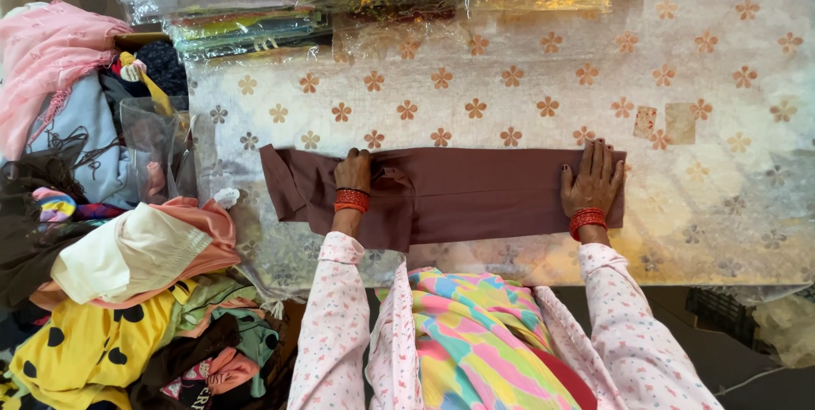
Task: The person folds a brown garment and places it into a clear plastic bag on a table. They then pick up a white garment, fold it neatly, and place it on the table. The workspace is cluttered with various other clothing items.
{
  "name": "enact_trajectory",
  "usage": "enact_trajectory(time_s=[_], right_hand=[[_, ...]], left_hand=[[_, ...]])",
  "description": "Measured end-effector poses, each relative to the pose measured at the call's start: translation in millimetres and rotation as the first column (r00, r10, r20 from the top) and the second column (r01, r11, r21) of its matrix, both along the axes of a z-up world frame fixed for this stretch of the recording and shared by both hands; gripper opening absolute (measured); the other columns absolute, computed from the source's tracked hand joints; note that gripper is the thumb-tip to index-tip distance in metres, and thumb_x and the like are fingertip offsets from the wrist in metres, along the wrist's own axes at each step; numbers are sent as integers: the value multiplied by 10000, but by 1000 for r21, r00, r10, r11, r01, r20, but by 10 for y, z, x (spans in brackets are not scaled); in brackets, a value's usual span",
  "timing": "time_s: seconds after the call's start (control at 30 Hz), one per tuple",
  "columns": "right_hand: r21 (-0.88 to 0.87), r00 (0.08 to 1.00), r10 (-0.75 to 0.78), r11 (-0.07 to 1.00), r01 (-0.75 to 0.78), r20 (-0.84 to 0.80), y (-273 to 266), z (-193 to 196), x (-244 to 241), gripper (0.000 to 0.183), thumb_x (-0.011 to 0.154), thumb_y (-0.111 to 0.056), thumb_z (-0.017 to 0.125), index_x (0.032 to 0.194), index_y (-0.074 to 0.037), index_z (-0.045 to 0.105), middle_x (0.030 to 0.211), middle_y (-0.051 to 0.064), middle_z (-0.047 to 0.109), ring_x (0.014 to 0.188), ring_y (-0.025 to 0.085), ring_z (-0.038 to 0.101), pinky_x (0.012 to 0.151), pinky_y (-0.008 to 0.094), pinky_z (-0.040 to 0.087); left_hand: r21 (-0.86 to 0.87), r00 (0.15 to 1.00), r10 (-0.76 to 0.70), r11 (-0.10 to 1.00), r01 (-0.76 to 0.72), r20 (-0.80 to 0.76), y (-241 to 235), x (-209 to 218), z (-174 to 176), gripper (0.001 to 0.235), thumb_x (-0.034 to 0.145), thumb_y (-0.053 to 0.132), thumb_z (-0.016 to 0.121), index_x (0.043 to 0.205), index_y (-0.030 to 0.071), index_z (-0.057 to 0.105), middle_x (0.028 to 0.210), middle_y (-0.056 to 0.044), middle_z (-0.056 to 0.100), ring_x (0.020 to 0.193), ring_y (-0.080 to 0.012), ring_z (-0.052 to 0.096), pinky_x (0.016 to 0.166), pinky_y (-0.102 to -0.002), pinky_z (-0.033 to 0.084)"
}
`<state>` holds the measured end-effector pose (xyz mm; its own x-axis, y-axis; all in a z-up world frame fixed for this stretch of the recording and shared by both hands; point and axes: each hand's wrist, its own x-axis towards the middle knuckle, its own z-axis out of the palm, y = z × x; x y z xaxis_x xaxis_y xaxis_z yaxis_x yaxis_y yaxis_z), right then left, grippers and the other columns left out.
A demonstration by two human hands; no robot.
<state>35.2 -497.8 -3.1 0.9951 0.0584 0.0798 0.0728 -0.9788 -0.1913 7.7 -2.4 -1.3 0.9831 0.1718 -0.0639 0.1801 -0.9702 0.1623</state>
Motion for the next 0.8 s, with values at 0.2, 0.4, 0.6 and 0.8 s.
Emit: enact_trajectory(time_s=[0.2,0.4,0.6,0.8], right_hand=[[-17,1000,6,1000,-5,20,7,-5,-18,700,1078,-406,502,1650,-27,358,1722,152,331,1608,307,247,1299,554,140],[-2,1000,3,1000,-3,24,21,1,2,699,1079,-411,498,1650,-32,361,1716,151,333,1604,305,252,1297,555,139],[-17,999,2,1000,-1,33,9,-16,-10,700,1076,-416,498,1648,-35,361,1712,148,342,1602,299,257,1298,549,137],[-27,1000,0,1000,1,31,8,-6,1,700,1062,-410,518,1642,-49,362,1706,143,353,1597,297,267,1298,544,144]], left_hand=[[4,998,-62,998,62,-1,27,-37,-304,87,870,107,676,933,47,665,1047,-159,677,792,-374,720,660,-461,590],[-104,999,-47,993,47,2,113,109,-535,166,908,88,627,1059,21,609,1075,-194,660,804,-417,704,636,-486,587],[-214,993,94,974,-78,65,-19,70,-266,240,912,148,636,1123,79,544,1112,-194,587,762,-456,663,581,-534,548],[-1,986,156,988,-156,62,-193,156,-249,232,933,180,651,1138,143,549,1071,-155,538,726,-363,697,487,-482,549]])
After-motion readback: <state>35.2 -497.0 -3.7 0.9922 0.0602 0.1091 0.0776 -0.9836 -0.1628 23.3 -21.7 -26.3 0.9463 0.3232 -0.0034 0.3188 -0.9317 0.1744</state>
